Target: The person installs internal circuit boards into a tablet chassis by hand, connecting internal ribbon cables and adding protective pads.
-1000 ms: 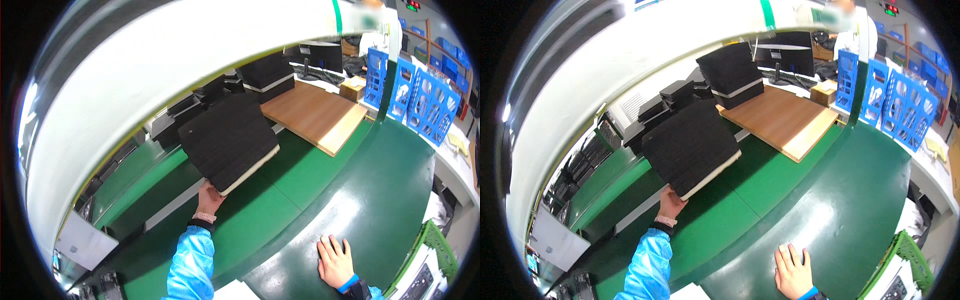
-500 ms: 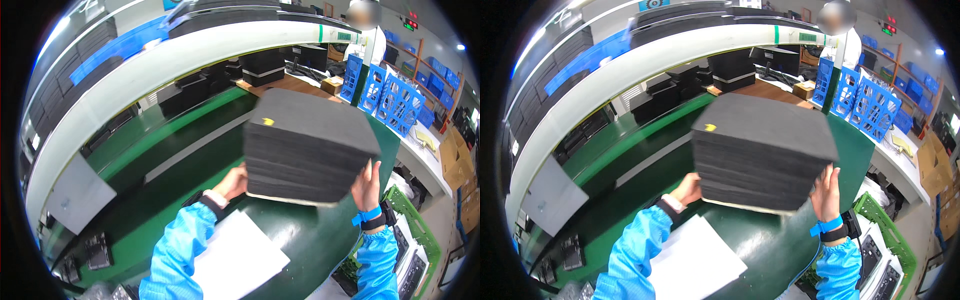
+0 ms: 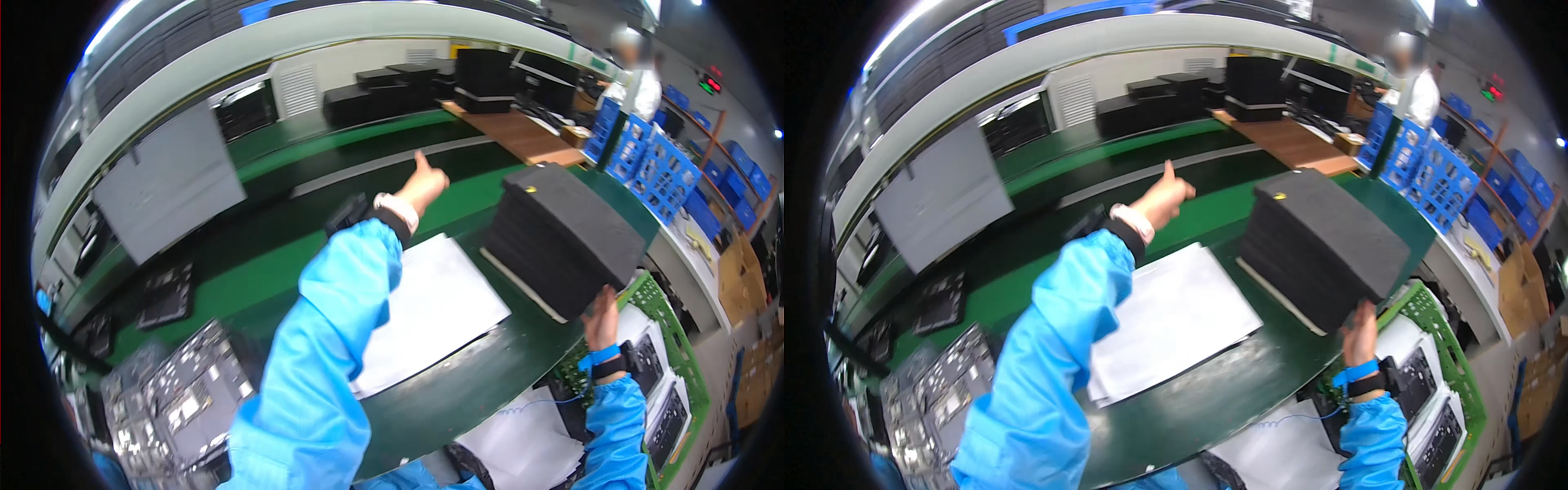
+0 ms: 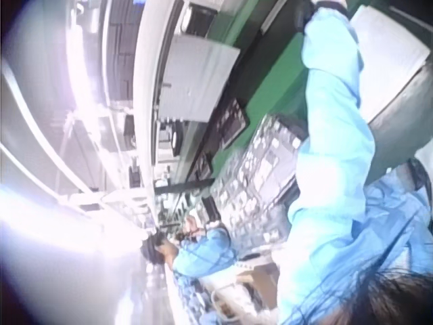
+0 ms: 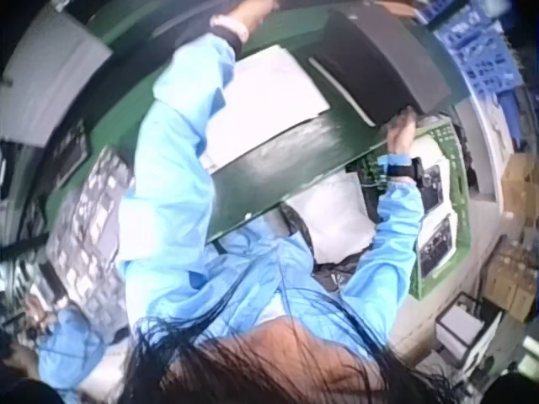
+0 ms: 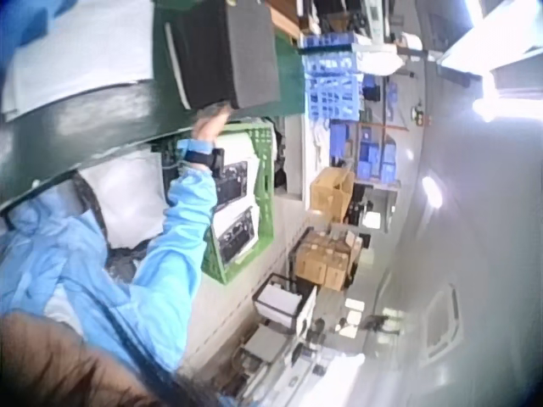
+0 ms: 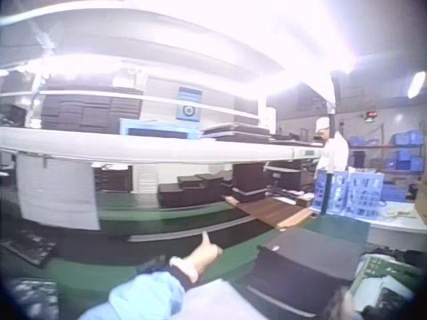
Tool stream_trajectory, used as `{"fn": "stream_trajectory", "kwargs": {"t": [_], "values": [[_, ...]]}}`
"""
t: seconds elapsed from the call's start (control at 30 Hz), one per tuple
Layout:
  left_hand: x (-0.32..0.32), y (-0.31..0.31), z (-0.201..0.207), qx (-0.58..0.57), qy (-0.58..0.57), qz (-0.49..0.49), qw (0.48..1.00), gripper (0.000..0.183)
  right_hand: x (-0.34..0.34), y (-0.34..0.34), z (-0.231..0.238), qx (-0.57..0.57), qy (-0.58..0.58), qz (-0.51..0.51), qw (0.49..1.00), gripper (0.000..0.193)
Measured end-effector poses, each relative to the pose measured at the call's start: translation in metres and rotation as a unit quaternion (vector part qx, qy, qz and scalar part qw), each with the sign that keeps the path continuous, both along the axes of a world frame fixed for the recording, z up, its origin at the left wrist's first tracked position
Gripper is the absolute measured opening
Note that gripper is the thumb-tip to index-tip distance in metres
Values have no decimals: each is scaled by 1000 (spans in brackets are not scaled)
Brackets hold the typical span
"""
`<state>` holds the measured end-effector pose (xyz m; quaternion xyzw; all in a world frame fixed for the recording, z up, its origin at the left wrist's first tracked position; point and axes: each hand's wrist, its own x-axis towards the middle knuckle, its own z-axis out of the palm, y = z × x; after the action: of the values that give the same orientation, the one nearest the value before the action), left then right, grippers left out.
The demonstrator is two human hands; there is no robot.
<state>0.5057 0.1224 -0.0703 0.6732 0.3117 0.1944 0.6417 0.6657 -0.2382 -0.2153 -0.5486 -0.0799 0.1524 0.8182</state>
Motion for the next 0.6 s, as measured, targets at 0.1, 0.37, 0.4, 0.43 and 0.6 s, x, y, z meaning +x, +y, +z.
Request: {"fn": "stream_trajectory", "kwargs": {"t": [0.1,0.37,0.4,0.43,0.6], "values": [[-83,4,75,45,-49,8,998,90,-8,-20,11,9,31,-21,999,66],[-257,-84,148,-147,-320,5,936,66,-191,71,88,96,-80,237,963,58],[-260,-90,148,-159,-405,-35,899,64,-207,85,95,100,-120,309,938,58],[-255,-96,153,-201,-431,-17,880,64,-220,98,95,102,-177,392,897,57],[-209,-93,151,-288,-476,-62,829,62,-341,127,90,58,-361,582,726,70]]}}
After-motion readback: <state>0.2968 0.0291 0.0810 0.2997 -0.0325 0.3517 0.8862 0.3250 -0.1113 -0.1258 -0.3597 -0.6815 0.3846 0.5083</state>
